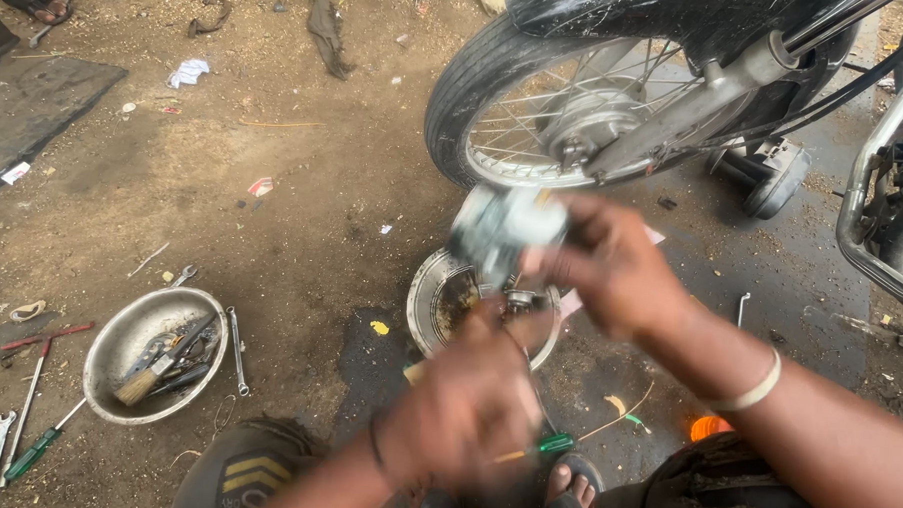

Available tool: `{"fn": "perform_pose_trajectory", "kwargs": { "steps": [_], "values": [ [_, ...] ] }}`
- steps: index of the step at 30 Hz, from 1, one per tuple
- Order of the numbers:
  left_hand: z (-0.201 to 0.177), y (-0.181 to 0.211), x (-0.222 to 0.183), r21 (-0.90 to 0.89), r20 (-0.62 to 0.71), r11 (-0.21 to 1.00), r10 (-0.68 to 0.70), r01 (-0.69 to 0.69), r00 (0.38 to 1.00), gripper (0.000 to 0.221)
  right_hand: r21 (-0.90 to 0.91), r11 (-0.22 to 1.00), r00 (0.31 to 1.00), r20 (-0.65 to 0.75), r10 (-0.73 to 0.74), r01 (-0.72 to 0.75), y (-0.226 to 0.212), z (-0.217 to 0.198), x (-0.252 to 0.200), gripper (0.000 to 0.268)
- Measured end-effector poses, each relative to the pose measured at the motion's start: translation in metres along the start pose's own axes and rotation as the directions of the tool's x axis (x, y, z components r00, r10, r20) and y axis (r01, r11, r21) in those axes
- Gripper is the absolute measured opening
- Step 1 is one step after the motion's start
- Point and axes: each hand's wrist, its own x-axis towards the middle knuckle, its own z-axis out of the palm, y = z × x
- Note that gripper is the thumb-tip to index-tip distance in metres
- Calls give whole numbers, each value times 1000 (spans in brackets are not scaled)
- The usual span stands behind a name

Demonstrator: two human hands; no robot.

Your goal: Disassembling, cleaning, and inspecting a motorcycle carburetor using tools and solvent.

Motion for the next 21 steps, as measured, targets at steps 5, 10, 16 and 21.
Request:
{"fn": "perform_pose_trajectory", "kwargs": {
  "steps": [5,10,16,21],
  "values": [
    [-40,23,9,56,215,981,169,-185,962,24,-71,991,926,-353,-135,117,8,-62,14,50],
    [-47,3,41,238,31,971,-36,27,999,18,-413,862,925,-104,-366,295,0,-51,-9,59],
    [-41,-49,53,338,16,914,-242,223,970,28,-362,894,923,-176,-344,264,25,-76,1,60],
    [-30,-171,54,287,-118,808,-503,515,856,30,-286,913,894,-259,-365,290,25,-96,3,55]
  ]
}}
